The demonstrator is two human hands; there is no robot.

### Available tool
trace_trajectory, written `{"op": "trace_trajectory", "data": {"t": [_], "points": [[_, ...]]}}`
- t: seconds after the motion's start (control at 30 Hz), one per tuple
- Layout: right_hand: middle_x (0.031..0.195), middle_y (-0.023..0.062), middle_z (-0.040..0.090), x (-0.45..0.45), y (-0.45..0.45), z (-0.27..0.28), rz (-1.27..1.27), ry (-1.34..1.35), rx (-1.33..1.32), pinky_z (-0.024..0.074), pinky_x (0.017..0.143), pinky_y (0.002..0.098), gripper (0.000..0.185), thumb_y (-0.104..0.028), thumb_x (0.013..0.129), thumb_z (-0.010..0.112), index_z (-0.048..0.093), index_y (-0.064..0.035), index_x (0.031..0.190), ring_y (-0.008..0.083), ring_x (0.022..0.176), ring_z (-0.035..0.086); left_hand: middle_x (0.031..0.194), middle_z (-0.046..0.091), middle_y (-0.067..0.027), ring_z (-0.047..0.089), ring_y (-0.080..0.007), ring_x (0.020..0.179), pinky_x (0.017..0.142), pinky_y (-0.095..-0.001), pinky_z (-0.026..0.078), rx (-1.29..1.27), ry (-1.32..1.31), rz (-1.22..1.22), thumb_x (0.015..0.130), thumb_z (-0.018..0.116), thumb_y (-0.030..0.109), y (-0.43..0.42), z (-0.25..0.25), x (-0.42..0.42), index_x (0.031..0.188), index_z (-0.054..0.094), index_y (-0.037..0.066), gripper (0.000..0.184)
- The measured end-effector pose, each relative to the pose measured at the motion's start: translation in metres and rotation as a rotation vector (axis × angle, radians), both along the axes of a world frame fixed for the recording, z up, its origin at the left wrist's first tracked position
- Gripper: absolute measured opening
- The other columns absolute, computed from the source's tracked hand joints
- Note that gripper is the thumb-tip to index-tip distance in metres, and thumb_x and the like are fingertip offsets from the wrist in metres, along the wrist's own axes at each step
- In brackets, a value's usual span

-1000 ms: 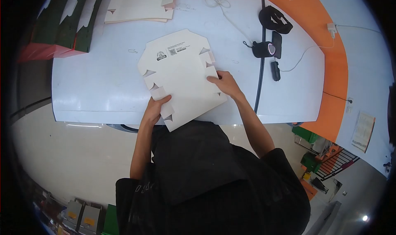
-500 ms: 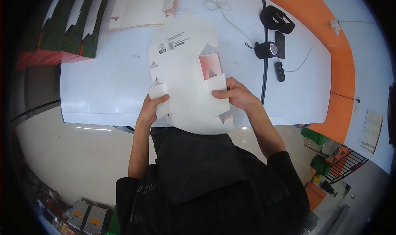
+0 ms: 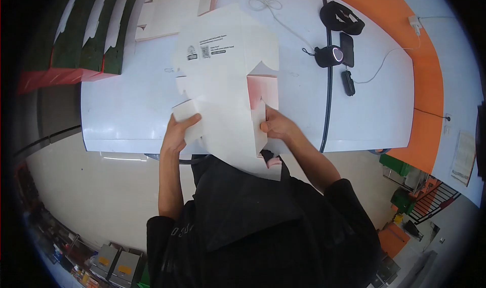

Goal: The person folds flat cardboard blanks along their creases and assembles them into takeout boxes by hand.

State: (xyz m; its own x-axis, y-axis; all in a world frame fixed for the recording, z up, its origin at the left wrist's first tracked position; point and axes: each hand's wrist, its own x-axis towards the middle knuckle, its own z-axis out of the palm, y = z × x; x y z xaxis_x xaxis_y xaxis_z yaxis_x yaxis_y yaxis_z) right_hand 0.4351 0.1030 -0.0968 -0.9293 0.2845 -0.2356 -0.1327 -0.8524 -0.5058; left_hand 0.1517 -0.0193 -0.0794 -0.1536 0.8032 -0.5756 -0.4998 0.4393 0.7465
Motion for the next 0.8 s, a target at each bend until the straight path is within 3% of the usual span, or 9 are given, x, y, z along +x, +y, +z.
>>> {"op": "trace_trajectory", "data": {"t": [0.13,0.37,0.47,0.53,0.57,0.67,0.7,0.8], "points": [[0.136,0.0085,0.061,0.016,0.009,0.033,0.047,-0.246,0.266,0.0448,0.11,0.0418,0.086,-0.03,0.08,0.091,0.046,-0.0068,0.149,0.0226,0.128,0.056,0.118,0.07,-0.0145,0.069,-0.0255,0.107,0.093,-0.038,0.057,0.033,0.095,0.041,0.089,0.073,0.005,-0.011,0.001,0.001,0.132,0.06,-0.005,0.046],[0.134,0.0074,0.062,0.007,-0.013,-0.027,-0.129,-0.078,0.501,0.0471,0.104,0.0391,0.091,-0.042,0.073,0.094,0.051,-0.0072,0.145,0.0213,0.125,0.057,0.119,0.07,-0.0137,0.068,-0.0242,0.107,0.091,-0.0369,0.056,0.027,0.024,-0.065,0.089,0.074,0.006,0.007,-0.007,0.028,0.132,0.06,-0.004,0.046],[0.129,0.008,0.065,0.006,-0.006,-0.029,-0.173,0.015,0.539,0.0498,0.098,0.035,0.08,-0.038,0.075,0.093,0.058,-0.005,0.139,0.0191,0.119,0.061,0.121,0.068,-0.0147,0.068,-0.0258,0.107,0.09,-0.0374,0.057,0.016,0.043,0.003,0.089,0.073,0.006,-0.001,-0.005,0.024,0.134,0.057,-0.005,0.049],[0.123,0.0082,0.069,0.019,0.014,0.014,0.004,-0.093,0.372,0.051,0.095,0.0326,0.067,-0.032,0.079,0.091,0.064,-0.0029,0.132,0.0178,0.113,0.064,0.118,0.069,-0.0157,0.069,-0.0267,0.104,0.087,-0.0372,0.058,0.0,0.102,0.085,0.089,0.072,0.006,-0.012,0.003,0.016,0.132,0.058,-0.006,0.047],[0.111,0.0084,0.074,0.022,0.02,0.028,-0.003,-0.325,0.487,0.0524,0.092,0.0327,0.048,-0.023,0.083,0.086,0.071,0.0012,0.121,0.0171,0.103,0.068,0.117,0.069,-0.0163,0.07,-0.027,0.102,0.085,-0.0374,0.058,-0.022,0.148,0.103,0.089,0.073,0.006,-0.016,0.006,0.013,0.131,0.059,-0.007,0.046],[0.112,0.0119,0.073,0.017,0.034,0.062,0.037,-0.729,0.663,0.0536,0.096,0.0352,0.052,-0.019,0.081,0.086,0.067,0.0018,0.125,0.0197,0.104,0.069,0.111,0.071,-0.0169,0.071,-0.0264,0.096,0.081,-0.0372,0.059,-0.075,0.267,0.139,0.089,0.073,0.005,-0.025,0.015,0.012,0.125,0.061,-0.009,0.041],[0.097,0.0105,0.075,0.015,0.031,0.057,-0.084,-0.709,0.746,0.0589,0.073,0.0313,0.04,-0.018,0.082,0.083,0.072,0.0045,0.114,0.0188,0.085,0.072,0.108,0.071,-0.0166,0.072,-0.0253,0.094,0.08,-0.0366,0.059,-0.083,0.294,0.14,0.089,0.073,0.005,-0.025,0.019,0.017,0.123,0.062,-0.009,0.038],[0.096,0.0111,0.076,0.017,0.04,0.057,-0.041,-0.899,0.648,0.0573,0.063,0.0309,0.036,-0.017,0.083,0.077,0.074,0.004,0.112,0.018,0.082,0.073,0.106,0.072,-0.0163,0.072,-0.024,0.093,0.079,-0.0358,0.059,-0.107,0.286,0.139,0.09,0.072,0.004,-0.022,0.021,0.03,0.12,0.064,-0.009,0.034]]}}
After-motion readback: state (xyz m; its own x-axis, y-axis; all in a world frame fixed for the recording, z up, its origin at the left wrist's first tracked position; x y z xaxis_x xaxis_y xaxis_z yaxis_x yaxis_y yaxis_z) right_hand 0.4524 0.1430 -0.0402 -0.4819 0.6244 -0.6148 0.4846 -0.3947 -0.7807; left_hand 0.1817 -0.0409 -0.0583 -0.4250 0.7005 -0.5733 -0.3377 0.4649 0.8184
